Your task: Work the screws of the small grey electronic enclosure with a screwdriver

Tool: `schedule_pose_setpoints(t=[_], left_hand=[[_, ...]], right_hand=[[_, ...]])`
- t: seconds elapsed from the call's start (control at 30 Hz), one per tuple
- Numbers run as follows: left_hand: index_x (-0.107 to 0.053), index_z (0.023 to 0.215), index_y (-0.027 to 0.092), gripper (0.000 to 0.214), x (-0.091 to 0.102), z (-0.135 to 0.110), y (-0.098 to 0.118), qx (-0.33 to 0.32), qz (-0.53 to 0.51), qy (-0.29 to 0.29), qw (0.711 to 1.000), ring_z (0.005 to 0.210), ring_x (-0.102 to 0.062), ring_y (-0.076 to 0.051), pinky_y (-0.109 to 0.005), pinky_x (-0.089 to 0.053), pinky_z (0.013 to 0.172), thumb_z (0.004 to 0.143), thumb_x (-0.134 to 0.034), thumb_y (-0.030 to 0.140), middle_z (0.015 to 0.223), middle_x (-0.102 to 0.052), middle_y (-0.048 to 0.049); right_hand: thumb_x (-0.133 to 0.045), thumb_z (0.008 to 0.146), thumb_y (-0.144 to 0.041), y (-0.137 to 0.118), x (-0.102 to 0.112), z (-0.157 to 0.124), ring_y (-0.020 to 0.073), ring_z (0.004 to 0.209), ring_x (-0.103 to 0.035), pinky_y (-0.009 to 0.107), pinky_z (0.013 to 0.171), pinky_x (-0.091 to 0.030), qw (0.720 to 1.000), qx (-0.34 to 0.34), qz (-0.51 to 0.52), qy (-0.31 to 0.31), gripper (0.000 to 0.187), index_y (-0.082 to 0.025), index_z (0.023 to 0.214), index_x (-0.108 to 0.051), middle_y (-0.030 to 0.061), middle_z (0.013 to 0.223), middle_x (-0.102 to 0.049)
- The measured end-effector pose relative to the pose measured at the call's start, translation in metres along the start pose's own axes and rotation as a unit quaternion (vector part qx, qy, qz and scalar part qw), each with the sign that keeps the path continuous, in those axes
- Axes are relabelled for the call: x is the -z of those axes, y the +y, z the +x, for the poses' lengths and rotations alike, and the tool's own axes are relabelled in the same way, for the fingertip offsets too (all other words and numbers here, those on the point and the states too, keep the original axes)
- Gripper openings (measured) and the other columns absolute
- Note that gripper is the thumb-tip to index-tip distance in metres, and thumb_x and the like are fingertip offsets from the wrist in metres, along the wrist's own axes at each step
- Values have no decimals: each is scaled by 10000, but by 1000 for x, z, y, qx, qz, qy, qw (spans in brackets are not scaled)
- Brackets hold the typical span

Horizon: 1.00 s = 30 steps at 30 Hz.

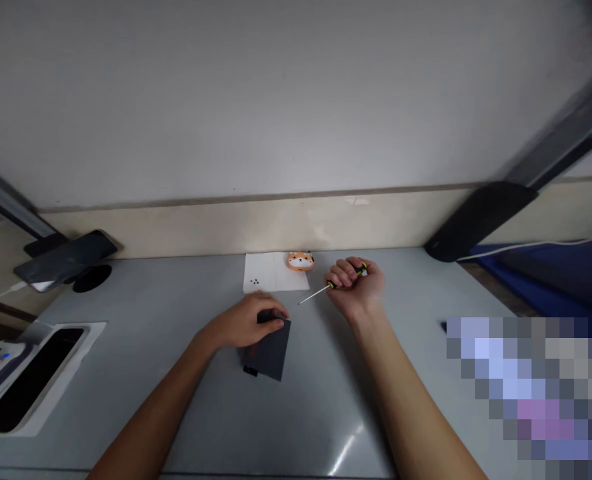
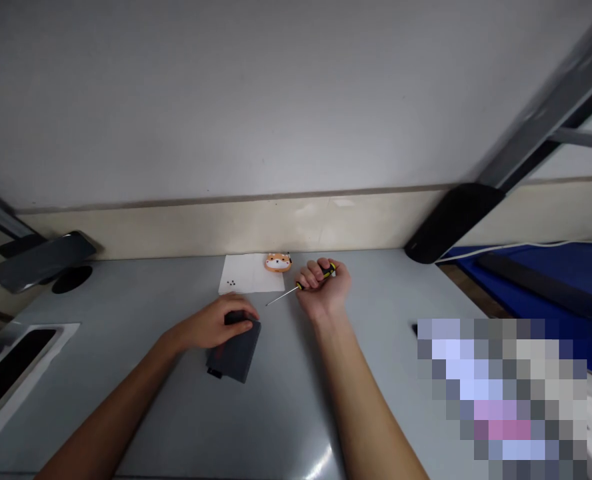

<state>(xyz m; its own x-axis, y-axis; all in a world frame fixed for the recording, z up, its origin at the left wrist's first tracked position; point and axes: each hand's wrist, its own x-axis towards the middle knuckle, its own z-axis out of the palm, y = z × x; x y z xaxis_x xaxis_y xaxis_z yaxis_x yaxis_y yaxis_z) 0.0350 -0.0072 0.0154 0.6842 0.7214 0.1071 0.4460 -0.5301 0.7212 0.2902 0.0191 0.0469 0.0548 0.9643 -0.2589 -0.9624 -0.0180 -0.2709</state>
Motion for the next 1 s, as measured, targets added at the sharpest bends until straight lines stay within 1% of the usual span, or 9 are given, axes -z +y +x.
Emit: schedule_pose_setpoints(t=[0.27, 0.37, 0.5, 0.57, 0.63, 0.7, 0.77, 0.9, 1.0], left_hand=[[-527, 1421, 324, 391, 6, -8, 8, 87, 149, 40, 984, 1106, -653, -251, -415, -535, 970, 1031, -521, 288, 1353, -560, -72], [-394, 1526, 361, 483, -2, -10, 16, 125, 225, 56, 965, 914, -692, -216, -383, -570, 828, 1053, -447, 279, 1435, -467, -98], [-331, 1553, 367, 601, -27, -7, 27, 144, 260, 62, 953, 701, -654, -130, -319, -549, 676, 1008, -425, 132, 1546, -352, -121], [-374, 1529, 336, 569, -37, -2, 32, 132, 242, 75, 958, 763, -672, -159, -338, -558, 711, 1006, -413, 117, 1552, -368, -120], [-401, 1514, 305, 466, -39, 1, 34, 96, 197, 85, 972, 936, -686, -227, -385, -567, 826, 1053, -424, 243, 1461, -490, -110], [-428, 1496, 313, 495, -33, 2, 34, 40, 156, 69, 985, 1109, -638, -279, -434, -538, 956, 1024, -548, 405, 1363, -581, -84], [-495, 1442, 351, 579, -22, 1, 31, -14, 142, 34, 989, 1194, -573, -298, -457, -494, 1032, 917, -717, 459, 1303, -620, -53], [-548, 1404, 352, 760, -6, 1, 21, -40, 144, 24, 988, 1204, -516, -314, -467, -463, 1048, 736, -892, 465, 1231, -638, -57], [-585, 1372, 322, 693, -11, 2, 18, -39, 162, 40, 985, 1163, -541, -299, -448, -471, 1028, 761, -865, 488, 1201, -613, -75]], right_hand=[[-529, 731, -194, -6, -2, 1, 83, 377, -197, 246, 366, -210, 990, -29, -132, -28, 254, -233, 637, -297, -84, 475, -261], [-548, 773, -244, -6, -8, -2, 80, 383, -179, 240, 365, -194, 972, -73, -218, -42, 253, -232, 630, -339, -83, 470, -272], [-542, 808, -279, -3, -17, -8, 78, 386, -153, 234, 360, -155, 950, -99, -291, -57, 265, -228, 613, -369, -77, 452, -273], [-540, 823, -297, 0, -19, -10, 76, 385, -139, 227, 357, -152, 943, -96, -311, -64, 277, -229, 612, -374, -80, 444, -264], [-541, 832, -317, 3, -20, -11, 74, 387, -131, 217, 352, -153, 936, -80, -338, -64, 285, -231, 614, -379, -82, 440, -262], [-550, 831, -332, 6, -21, -11, 71, 394, -137, 206, 348, -153, 928, -61, -363, -59, 275, -231, 627, -396, -81, 447, -278], [-565, 825, -340, 7, -21, -12, 69, 400, -145, 198, 344, -153, 924, -50, -375, -56, 265, -230, 641, -409, -81, 457, -291], [-577, 815, -346, 8, -20, -12, 66, 405, -136, 194, 340, -143, 922, -48, -380, -53, 269, -234, 642, -404, -86, 459, -285], [-561, 808, -347, 10, -19, -11, 66, 409, -123, 197, 344, -137, 918, -63, -387, -56, 260, -233, 634, -405, -88, 458, -275]])
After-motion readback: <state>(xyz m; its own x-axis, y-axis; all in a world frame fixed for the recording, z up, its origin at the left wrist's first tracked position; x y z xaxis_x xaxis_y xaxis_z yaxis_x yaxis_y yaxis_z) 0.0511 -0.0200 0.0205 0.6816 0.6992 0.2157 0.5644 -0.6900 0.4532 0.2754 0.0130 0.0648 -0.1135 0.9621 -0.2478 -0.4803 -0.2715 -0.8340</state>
